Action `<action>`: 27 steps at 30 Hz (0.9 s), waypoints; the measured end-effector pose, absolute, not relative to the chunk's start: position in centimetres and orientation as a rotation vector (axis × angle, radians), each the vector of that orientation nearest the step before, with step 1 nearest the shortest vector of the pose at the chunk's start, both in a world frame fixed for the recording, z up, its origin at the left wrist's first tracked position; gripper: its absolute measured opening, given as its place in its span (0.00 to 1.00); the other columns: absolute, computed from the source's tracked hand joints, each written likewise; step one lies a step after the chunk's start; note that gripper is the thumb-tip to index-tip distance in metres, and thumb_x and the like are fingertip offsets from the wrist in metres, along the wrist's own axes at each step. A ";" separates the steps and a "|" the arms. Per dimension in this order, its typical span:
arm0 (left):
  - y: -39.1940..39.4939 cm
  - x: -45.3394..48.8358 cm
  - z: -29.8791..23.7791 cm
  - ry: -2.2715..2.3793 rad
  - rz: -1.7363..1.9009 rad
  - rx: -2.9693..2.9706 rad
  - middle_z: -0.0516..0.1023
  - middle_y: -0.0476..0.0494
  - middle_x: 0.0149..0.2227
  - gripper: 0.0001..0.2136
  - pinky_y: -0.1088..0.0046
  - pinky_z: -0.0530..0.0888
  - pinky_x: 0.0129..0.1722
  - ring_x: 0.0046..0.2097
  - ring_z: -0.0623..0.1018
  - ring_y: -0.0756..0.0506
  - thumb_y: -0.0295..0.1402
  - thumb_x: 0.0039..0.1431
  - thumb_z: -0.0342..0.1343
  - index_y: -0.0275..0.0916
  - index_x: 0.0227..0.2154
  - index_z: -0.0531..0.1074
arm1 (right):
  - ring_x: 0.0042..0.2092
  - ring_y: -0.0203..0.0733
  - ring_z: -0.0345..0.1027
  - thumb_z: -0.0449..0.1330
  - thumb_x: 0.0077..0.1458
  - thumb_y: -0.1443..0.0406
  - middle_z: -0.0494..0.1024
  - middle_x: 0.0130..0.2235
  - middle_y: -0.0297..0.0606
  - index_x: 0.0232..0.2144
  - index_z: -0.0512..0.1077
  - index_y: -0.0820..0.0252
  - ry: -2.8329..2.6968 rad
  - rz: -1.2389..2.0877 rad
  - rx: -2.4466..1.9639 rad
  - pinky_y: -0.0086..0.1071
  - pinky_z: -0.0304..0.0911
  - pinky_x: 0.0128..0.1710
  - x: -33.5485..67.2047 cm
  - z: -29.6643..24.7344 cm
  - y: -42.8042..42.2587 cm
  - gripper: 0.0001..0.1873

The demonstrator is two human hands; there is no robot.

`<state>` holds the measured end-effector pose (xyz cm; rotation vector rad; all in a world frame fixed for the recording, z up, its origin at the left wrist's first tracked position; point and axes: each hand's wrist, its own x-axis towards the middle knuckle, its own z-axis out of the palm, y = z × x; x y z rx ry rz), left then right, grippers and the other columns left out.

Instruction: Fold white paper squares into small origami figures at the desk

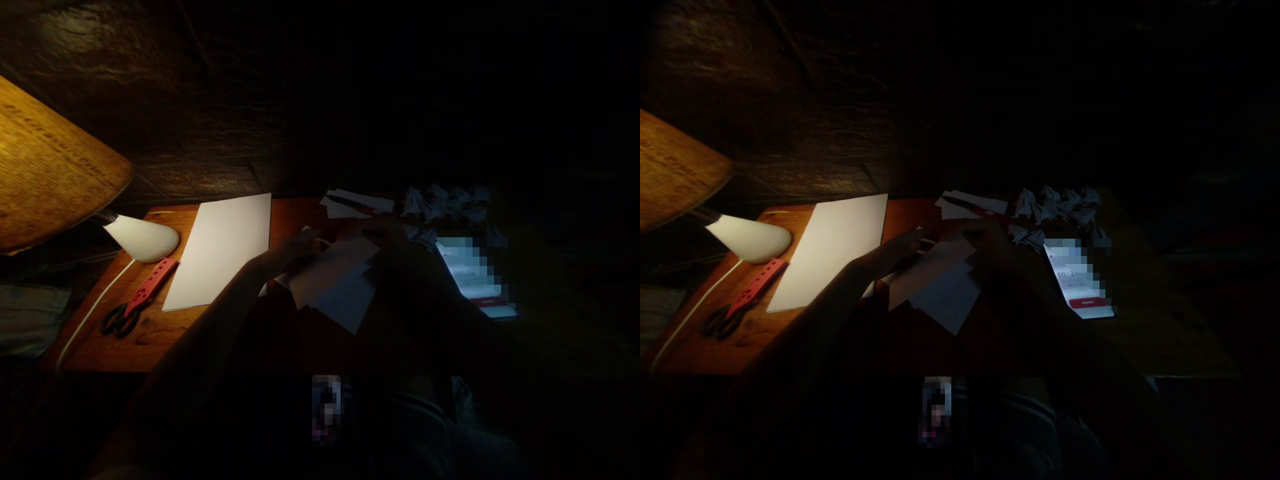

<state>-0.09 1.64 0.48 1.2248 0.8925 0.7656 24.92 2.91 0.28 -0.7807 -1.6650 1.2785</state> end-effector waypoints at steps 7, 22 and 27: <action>1.3 0.4 0.1 1.001 0.666 1.474 0.85 0.41 0.36 0.18 0.69 0.79 0.29 0.34 0.84 0.41 0.35 0.43 0.76 0.39 0.38 0.82 | 0.44 0.47 0.77 0.63 0.63 0.47 0.85 0.42 0.41 0.46 0.82 0.51 -1.542 1.025 -0.960 0.40 0.73 0.45 23.0 -0.4 1.5 0.19; 1.1 2.6 -1.6 1.155 1.176 1.126 0.79 0.48 0.27 0.21 0.74 0.70 0.16 0.21 0.75 0.48 0.40 0.46 0.77 0.39 0.39 0.75 | 0.32 0.39 0.66 0.67 0.56 0.60 0.75 0.30 0.34 0.29 0.71 0.56 -1.751 1.010 -1.079 0.34 0.62 0.35 22.8 1.3 0.5 0.10; 1.0 2.5 -1.4 1.171 1.131 1.153 0.75 0.50 0.21 0.21 0.77 0.65 0.13 0.18 0.71 0.51 0.47 0.45 0.76 0.37 0.30 0.75 | 0.31 0.37 0.63 0.66 0.54 0.57 0.73 0.30 0.33 0.26 0.68 0.56 -1.659 1.076 -1.013 0.33 0.60 0.33 22.7 0.5 1.0 0.13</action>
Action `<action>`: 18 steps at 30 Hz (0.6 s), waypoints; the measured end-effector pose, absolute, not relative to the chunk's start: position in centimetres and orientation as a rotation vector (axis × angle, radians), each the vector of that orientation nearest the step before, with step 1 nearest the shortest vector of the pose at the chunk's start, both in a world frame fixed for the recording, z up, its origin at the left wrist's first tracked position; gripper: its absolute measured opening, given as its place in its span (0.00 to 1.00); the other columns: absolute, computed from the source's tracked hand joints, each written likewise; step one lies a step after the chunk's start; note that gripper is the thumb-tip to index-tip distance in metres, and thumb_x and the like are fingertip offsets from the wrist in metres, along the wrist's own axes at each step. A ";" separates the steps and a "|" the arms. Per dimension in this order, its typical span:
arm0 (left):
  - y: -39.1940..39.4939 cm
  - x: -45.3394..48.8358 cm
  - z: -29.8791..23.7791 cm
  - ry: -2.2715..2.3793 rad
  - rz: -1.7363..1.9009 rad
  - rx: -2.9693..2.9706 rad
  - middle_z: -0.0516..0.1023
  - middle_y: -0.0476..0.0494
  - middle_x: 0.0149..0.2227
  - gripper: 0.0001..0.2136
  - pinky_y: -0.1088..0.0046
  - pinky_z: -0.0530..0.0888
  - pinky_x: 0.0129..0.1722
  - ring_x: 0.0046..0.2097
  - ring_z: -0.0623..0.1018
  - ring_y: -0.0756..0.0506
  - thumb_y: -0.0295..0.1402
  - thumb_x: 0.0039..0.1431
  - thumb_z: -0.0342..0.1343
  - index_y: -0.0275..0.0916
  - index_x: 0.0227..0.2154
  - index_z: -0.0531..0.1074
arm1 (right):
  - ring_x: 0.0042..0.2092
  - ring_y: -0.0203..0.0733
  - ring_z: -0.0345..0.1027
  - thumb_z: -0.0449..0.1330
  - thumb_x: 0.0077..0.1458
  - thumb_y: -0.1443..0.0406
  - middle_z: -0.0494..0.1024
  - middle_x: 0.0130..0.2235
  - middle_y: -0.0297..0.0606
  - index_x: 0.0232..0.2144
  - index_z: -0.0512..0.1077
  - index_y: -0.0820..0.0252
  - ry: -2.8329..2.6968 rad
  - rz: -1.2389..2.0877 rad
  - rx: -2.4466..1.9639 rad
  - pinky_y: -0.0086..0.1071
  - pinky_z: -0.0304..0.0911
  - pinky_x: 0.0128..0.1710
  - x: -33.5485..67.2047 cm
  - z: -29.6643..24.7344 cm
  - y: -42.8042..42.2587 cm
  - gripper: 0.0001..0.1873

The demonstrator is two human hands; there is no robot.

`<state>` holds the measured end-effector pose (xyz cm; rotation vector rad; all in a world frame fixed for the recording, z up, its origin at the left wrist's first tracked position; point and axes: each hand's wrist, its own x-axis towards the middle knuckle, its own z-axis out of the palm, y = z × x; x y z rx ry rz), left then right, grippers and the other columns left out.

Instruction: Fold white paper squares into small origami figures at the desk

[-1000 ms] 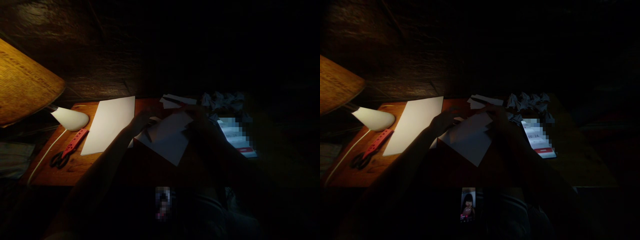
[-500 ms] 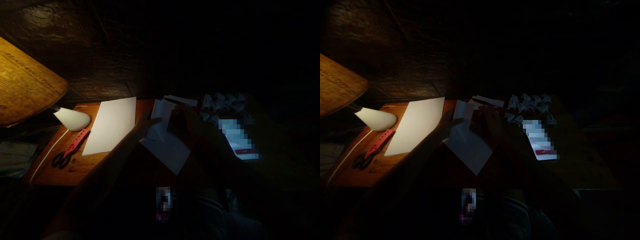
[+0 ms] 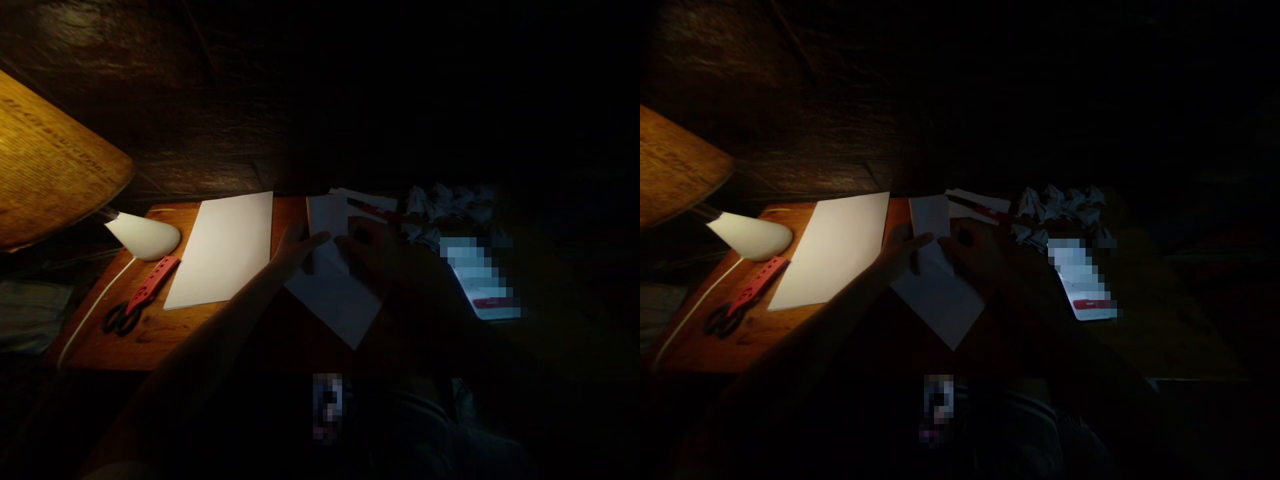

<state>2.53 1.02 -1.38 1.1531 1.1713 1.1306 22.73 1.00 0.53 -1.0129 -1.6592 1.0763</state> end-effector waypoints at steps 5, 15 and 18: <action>1.0 2.7 -1.2 1.181 1.195 1.165 0.77 0.48 0.23 0.20 0.76 0.71 0.19 0.22 0.75 0.50 0.43 0.41 0.77 0.35 0.29 0.77 | 0.31 0.37 0.63 0.66 0.56 0.51 0.71 0.29 0.32 0.27 0.69 0.56 -1.635 1.139 -1.000 0.32 0.59 0.32 22.7 0.5 0.9 0.18; 0.8 2.7 -1.2 1.214 1.165 1.218 0.77 0.48 0.21 0.18 0.78 0.65 0.14 0.18 0.72 0.50 0.41 0.42 0.77 0.36 0.28 0.76 | 0.33 0.39 0.65 0.66 0.57 0.52 0.75 0.31 0.35 0.30 0.71 0.57 -1.676 1.099 -1.002 0.33 0.60 0.34 23.0 0.1 1.2 0.16; 0.8 2.8 -1.2 1.157 1.195 1.249 0.76 0.48 0.21 0.19 0.78 0.69 0.17 0.21 0.75 0.50 0.43 0.43 0.76 0.36 0.26 0.75 | 0.33 0.39 0.65 0.65 0.57 0.50 0.75 0.31 0.35 0.29 0.71 0.57 -1.680 1.073 -1.013 0.34 0.60 0.34 22.9 0.2 1.2 0.17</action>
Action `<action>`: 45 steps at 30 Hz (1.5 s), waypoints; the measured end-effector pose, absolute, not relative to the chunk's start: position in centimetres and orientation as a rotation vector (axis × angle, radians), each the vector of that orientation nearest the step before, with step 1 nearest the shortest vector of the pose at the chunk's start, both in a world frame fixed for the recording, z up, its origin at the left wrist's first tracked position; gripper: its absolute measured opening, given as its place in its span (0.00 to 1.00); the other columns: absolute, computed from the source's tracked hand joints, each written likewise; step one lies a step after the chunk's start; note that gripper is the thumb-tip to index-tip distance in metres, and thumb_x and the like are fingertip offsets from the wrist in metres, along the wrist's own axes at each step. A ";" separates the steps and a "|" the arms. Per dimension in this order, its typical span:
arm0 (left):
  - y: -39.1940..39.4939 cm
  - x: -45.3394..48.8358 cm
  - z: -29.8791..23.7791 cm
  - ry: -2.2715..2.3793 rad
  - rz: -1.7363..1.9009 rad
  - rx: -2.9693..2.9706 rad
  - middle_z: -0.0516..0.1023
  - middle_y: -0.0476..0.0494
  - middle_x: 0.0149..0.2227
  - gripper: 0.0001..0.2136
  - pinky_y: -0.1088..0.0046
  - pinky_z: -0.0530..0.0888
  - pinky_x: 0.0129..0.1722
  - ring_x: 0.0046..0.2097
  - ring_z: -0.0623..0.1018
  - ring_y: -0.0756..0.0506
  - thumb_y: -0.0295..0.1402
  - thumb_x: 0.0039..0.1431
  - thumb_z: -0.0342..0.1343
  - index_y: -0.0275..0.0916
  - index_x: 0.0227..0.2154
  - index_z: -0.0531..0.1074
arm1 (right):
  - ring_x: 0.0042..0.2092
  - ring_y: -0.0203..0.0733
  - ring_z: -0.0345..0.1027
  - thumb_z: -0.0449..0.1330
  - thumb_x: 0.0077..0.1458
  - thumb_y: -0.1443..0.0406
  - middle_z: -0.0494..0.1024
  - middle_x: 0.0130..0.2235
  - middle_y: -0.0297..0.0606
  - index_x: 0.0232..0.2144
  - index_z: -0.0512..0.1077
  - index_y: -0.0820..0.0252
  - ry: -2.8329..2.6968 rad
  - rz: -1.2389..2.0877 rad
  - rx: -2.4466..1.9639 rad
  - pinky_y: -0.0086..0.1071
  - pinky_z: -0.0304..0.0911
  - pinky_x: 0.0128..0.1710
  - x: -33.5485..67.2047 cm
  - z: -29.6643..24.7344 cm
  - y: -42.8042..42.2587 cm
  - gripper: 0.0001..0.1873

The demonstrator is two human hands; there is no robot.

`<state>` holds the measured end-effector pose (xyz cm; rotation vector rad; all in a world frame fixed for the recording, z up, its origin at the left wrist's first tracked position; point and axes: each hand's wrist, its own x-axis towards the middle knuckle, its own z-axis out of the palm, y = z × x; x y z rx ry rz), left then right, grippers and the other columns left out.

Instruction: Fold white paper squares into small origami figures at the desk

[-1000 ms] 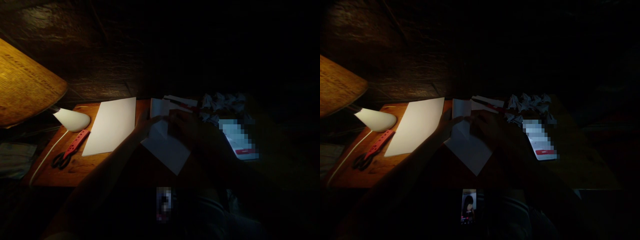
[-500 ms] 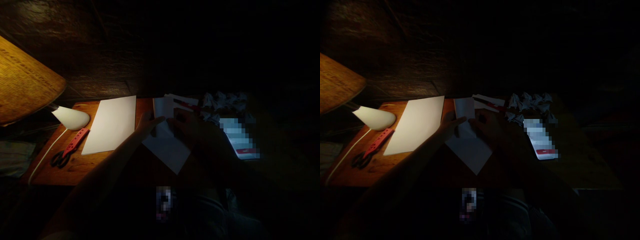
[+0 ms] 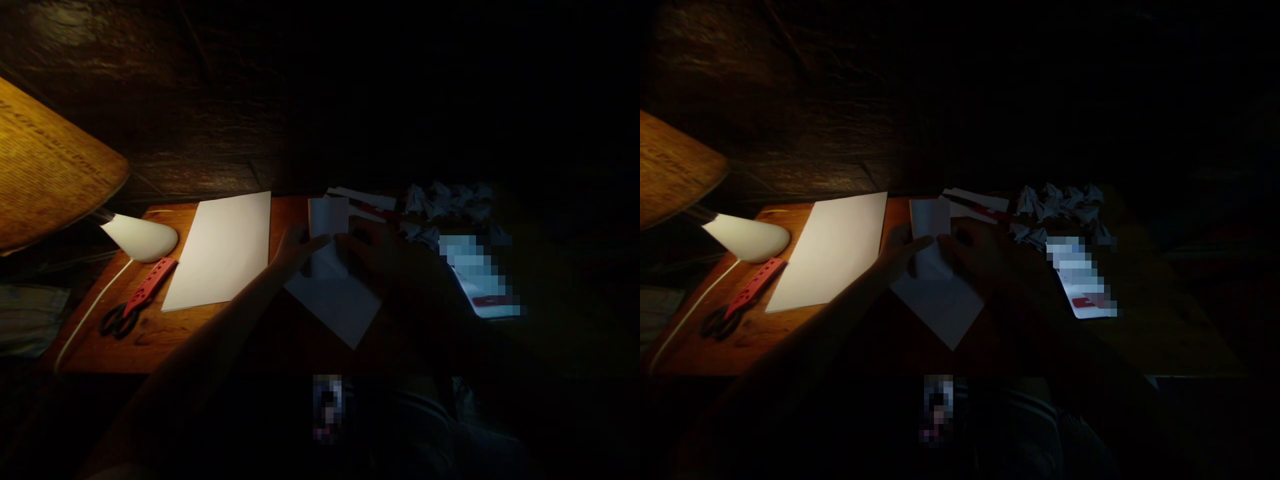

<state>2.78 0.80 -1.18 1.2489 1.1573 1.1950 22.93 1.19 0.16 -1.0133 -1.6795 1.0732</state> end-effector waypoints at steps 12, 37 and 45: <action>0.6 2.9 -0.9 1.195 1.165 1.277 0.75 0.49 0.20 0.20 0.78 0.66 0.16 0.20 0.72 0.51 0.46 0.43 0.76 0.37 0.25 0.75 | 0.32 0.38 0.63 0.63 0.61 0.43 0.73 0.29 0.34 0.28 0.71 0.57 -1.728 1.043 -0.986 0.34 0.60 0.34 23.0 0.6 1.0 0.25; 0.5 3.0 -1.0 1.242 1.227 1.349 0.79 0.46 0.23 0.17 0.78 0.69 0.19 0.24 0.75 0.51 0.42 0.44 0.75 0.35 0.25 0.77 | 0.34 0.41 0.66 0.64 0.58 0.50 0.76 0.31 0.35 0.29 0.73 0.56 -1.669 1.046 -1.016 0.35 0.62 0.36 22.9 0.2 1.2 0.17; 0.6 2.8 -1.3 1.259 1.231 1.336 0.75 0.50 0.21 0.20 0.78 0.66 0.18 0.21 0.71 0.52 0.47 0.44 0.76 0.37 0.23 0.75 | 0.32 0.39 0.64 0.66 0.57 0.44 0.73 0.28 0.33 0.26 0.71 0.56 -1.615 1.108 -1.041 0.33 0.58 0.32 23.0 0.0 1.4 0.24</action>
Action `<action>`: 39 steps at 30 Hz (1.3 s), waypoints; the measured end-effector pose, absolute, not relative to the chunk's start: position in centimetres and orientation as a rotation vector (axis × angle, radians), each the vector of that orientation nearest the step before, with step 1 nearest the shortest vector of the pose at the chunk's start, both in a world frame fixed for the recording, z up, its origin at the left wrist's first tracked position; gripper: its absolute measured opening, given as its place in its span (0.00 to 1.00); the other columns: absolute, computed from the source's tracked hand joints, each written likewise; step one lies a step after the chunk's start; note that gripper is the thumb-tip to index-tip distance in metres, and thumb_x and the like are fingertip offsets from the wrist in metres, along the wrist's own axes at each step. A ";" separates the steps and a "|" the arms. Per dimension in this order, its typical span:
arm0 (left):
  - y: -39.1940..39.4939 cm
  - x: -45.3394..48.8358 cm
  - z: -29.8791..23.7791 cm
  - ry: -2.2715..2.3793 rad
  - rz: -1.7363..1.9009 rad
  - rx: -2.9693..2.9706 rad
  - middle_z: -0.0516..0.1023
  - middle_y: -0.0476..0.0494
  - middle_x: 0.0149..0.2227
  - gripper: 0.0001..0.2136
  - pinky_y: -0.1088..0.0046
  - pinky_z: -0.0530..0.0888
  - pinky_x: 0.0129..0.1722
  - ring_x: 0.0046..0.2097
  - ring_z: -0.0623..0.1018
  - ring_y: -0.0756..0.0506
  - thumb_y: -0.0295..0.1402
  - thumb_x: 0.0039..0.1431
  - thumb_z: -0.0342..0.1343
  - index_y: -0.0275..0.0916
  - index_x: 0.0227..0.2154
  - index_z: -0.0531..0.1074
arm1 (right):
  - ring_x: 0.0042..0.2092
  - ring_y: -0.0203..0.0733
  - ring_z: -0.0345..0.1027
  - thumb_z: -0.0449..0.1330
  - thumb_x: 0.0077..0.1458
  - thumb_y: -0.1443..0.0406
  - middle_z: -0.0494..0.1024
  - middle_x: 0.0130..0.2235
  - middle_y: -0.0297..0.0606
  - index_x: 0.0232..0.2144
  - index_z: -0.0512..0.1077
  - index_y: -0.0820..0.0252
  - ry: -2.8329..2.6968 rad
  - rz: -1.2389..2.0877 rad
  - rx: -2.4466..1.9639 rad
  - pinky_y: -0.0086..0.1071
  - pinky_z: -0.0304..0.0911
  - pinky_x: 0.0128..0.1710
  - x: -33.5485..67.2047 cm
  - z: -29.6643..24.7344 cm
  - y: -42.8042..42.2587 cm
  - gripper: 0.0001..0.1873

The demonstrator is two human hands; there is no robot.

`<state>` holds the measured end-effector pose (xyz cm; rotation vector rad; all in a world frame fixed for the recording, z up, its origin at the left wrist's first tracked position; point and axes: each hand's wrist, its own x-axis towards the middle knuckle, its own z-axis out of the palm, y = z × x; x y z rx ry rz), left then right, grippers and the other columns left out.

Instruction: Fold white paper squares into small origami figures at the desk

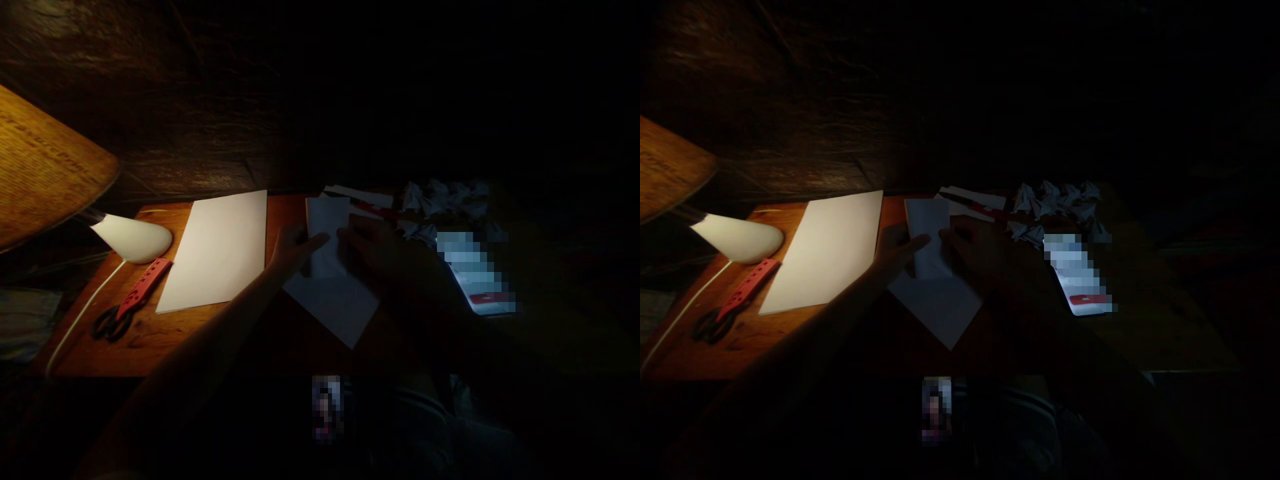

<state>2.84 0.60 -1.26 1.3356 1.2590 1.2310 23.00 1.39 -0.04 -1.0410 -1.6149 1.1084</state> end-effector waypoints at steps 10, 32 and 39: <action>0.8 2.9 -1.2 1.160 1.269 1.272 0.66 0.53 0.19 0.24 0.77 0.59 0.18 0.21 0.65 0.53 0.52 0.47 0.73 0.39 0.19 0.70 | 0.28 0.35 0.58 0.69 0.53 0.43 0.67 0.25 0.30 0.22 0.68 0.56 -1.512 1.219 -1.000 0.32 0.55 0.29 22.9 0.8 1.3 0.26; 1.0 2.7 -1.1 1.129 1.361 1.369 0.60 0.53 0.19 0.28 0.77 0.59 0.21 0.23 0.62 0.54 0.54 0.51 0.71 0.39 0.15 0.64 | 0.26 0.34 0.55 0.68 0.56 0.42 0.64 0.24 0.29 0.22 0.65 0.55 -1.522 1.224 -1.024 0.32 0.51 0.26 23.3 0.0 2.0 0.28; 0.9 2.8 -0.7 1.101 1.349 1.338 0.57 0.55 0.18 0.27 0.77 0.58 0.21 0.22 0.59 0.55 0.50 0.50 0.71 0.39 0.15 0.63 | 0.30 0.37 0.64 0.69 0.56 0.44 0.73 0.27 0.33 0.26 0.73 0.56 -1.489 1.334 -1.025 0.32 0.57 0.29 23.5 0.1 1.4 0.24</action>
